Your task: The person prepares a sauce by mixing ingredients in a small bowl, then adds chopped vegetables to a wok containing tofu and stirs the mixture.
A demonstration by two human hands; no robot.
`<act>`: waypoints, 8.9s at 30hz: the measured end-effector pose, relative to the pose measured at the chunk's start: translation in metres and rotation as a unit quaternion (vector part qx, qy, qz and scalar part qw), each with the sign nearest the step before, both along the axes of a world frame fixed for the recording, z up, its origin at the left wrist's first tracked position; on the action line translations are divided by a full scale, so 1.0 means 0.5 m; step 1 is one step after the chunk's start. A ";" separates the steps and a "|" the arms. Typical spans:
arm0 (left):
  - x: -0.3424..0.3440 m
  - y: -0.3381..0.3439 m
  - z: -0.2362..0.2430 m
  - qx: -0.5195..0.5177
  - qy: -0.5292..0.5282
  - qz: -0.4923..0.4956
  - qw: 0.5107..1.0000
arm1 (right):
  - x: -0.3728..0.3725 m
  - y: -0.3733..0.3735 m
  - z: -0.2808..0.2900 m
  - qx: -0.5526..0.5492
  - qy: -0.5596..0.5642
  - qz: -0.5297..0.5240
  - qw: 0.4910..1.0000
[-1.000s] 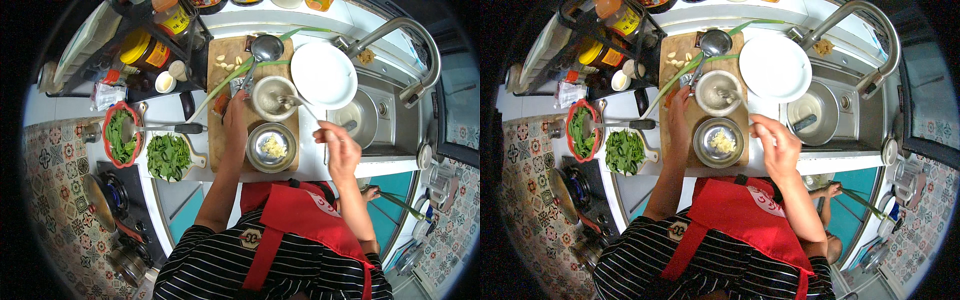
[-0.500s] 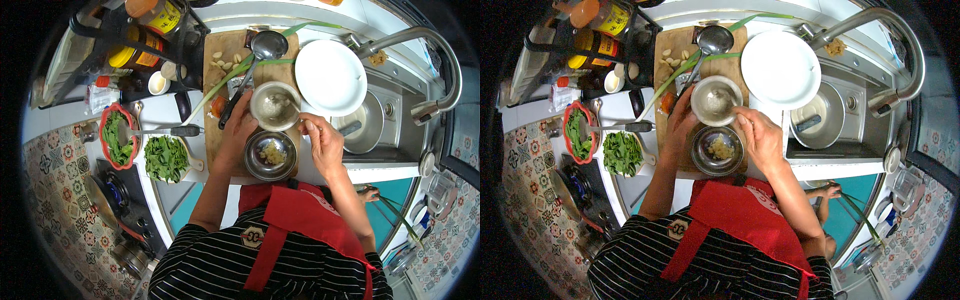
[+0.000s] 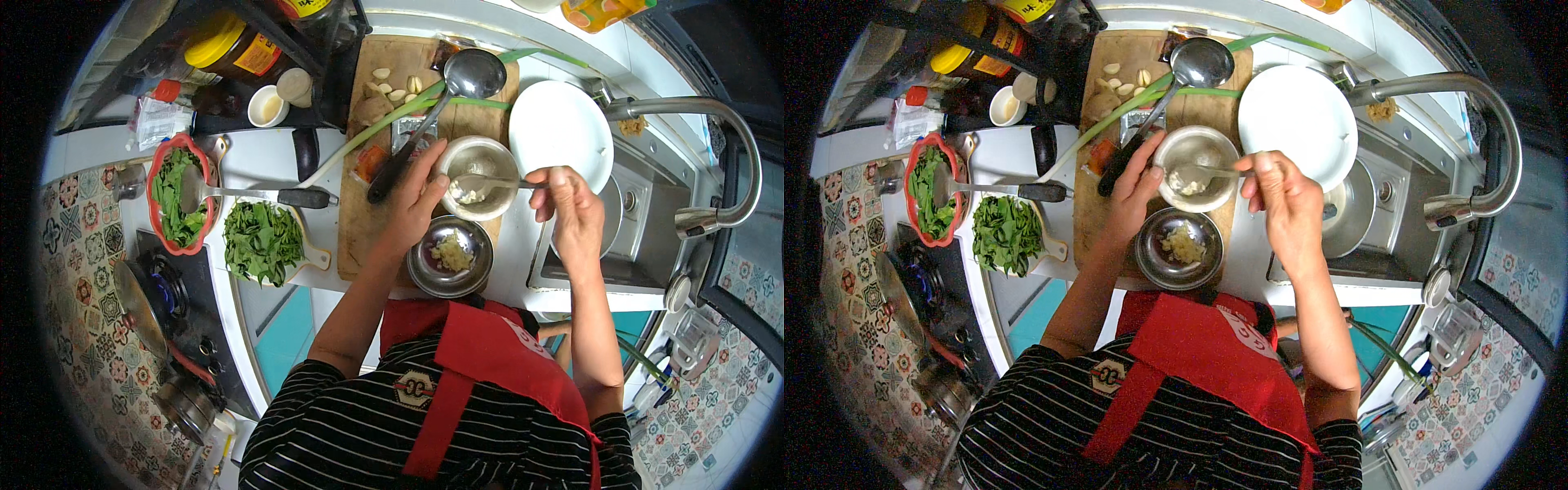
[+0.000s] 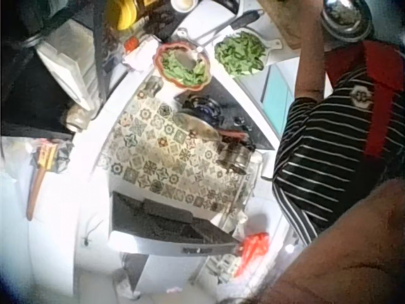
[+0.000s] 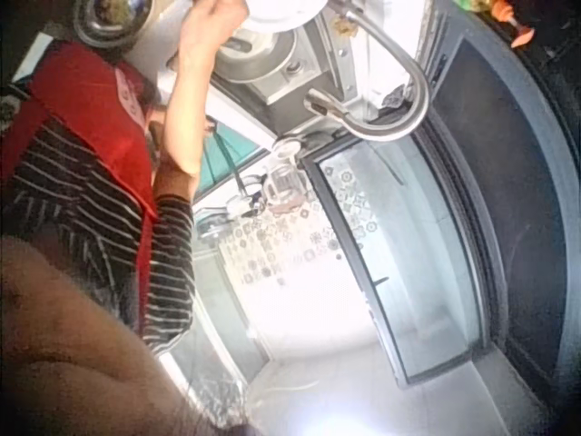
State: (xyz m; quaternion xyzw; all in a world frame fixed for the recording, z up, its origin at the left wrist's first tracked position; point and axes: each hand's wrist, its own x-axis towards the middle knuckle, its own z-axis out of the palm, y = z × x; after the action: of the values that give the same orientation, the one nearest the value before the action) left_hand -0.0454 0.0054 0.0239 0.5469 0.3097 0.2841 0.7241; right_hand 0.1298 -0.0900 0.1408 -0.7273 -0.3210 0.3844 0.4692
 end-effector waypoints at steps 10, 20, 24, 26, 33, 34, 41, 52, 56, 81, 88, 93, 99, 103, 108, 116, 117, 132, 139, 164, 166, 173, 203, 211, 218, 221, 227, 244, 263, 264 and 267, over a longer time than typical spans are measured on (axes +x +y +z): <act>-0.042 0.024 0.012 0.057 0.060 -0.124 0.989 | -0.052 -0.079 -0.077 0.082 -0.148 0.038 0.985; -0.035 0.029 0.007 0.095 0.110 -0.129 0.981 | -0.058 -0.115 -0.045 0.138 -0.033 -0.021 0.990; -0.037 0.028 0.018 0.092 0.119 -0.131 0.980 | -0.058 -0.123 -0.037 0.148 -0.078 0.000 0.986; -0.036 0.028 0.021 0.087 0.116 -0.125 0.982 | -0.062 -0.124 -0.034 0.154 -0.096 0.003 0.983; -0.033 0.025 0.030 0.087 0.124 -0.117 0.982 | -0.064 -0.133 -0.030 0.160 -0.079 -0.061 0.982; -0.034 0.026 0.030 0.085 0.119 -0.115 0.982 | -0.064 -0.132 -0.031 0.149 -0.085 -0.065 0.983; -0.028 0.028 0.031 0.074 0.088 -0.119 0.986 | -0.070 -0.085 -0.051 0.181 -0.334 0.173 0.909; -0.033 0.025 0.031 0.066 0.079 -0.109 0.989 | -0.062 -0.082 -0.025 0.173 -0.431 0.286 0.838; -0.040 0.023 0.025 0.071 0.071 -0.100 0.990 | -0.056 -0.118 0.005 0.173 -0.408 0.320 0.837; -0.036 0.021 0.017 0.101 0.071 -0.099 0.987 | -0.025 -0.140 0.005 0.104 -0.334 0.278 0.895; -0.036 0.022 0.010 0.118 0.060 -0.096 0.987 | -0.019 -0.072 0.028 0.142 -0.534 0.436 0.710; -0.033 0.018 0.003 0.114 0.046 -0.087 0.989 | 0.020 -0.028 0.019 0.167 -0.560 0.468 0.663; -0.037 0.018 0.003 0.137 0.054 -0.081 0.986 | -0.008 -0.055 0.037 0.119 -0.507 0.463 0.718; -0.036 0.016 0.005 0.133 0.055 -0.078 0.986 | -0.020 -0.029 0.038 0.157 -0.550 0.446 0.689; -0.033 0.018 -0.005 0.126 0.044 -0.077 0.988 | -0.077 -0.028 -0.004 0.092 -0.620 0.425 0.653; -0.036 0.019 -0.010 0.158 0.064 -0.067 0.983 | -0.094 0.001 0.030 0.071 -0.509 0.349 0.783; -0.033 0.018 0.001 0.122 0.060 -0.075 0.988 | -0.074 0.003 0.041 0.061 -0.491 0.324 0.807; -0.034 0.025 0.012 0.091 0.088 -0.098 0.987 | -0.007 0.002 0.021 -0.062 -0.107 0.112 0.986; -0.035 0.026 0.016 0.076 0.113 -0.103 0.985 | -0.036 -0.084 0.000 0.048 -0.063 0.031 0.996; -0.223 -0.085 -0.049 0.108 0.301 -0.050 0.946 | -0.123 -0.221 -0.042 0.183 -0.434 0.317 0.823; -0.208 -0.101 -0.016 0.083 0.327 -0.084 0.938 | -0.128 -0.229 -0.046 0.151 -0.444 0.323 0.822; -0.183 -0.111 -0.035 0.091 0.298 -0.063 0.948 | -0.133 -0.255 -0.029 0.109 -0.449 0.304 0.833; -0.178 -0.068 -0.008 -0.042 0.290 -0.091 0.952 | 0.012 -0.052 0.123 0.159 -0.304 0.351 0.871; -0.191 -0.075 -0.049 -0.053 0.285 -0.107 0.951 | -0.097 -0.187 -0.050 0.174 -0.378 0.346 0.841; -0.174 -0.071 -0.008 0.045 0.277 -0.107 0.954 | -0.105 -0.237 -0.051 0.174 -0.385 0.321 0.848; -0.179 -0.071 -0.022 0.102 0.270 -0.109 0.951 | -0.095 -0.255 -0.067 0.109 -0.420 0.361 0.825; -0.176 -0.069 -0.023 0.083 0.285 -0.110 0.948 | -0.097 -0.258 -0.052 0.077 -0.424 0.376 0.820; -0.169 -0.053 -0.003 0.105 0.307 -0.135 0.936 | 0.031 -0.046 0.097 0.137 -0.388 0.269 0.871; -0.177 -0.063 -0.034 0.078 0.291 -0.129 0.945 | 0.025 -0.006 0.131 0.041 -0.276 0.302 0.912; -0.176 -0.063 -0.031 0.077 0.289 -0.127 0.946 | 0.018 -0.029 0.134 0.030 -0.270 0.263 0.926; -0.175 -0.061 -0.020 0.085 0.294 -0.132 0.943 | -0.006 -0.108 0.099 0.147 -0.219 0.203 0.943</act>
State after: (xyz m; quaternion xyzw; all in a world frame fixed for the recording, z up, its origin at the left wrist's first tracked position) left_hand -0.1330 -0.0248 0.0138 0.7012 0.4091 0.0376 0.5827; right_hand 0.1267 -0.1440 0.1902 -0.6359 -0.6093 0.2516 0.4014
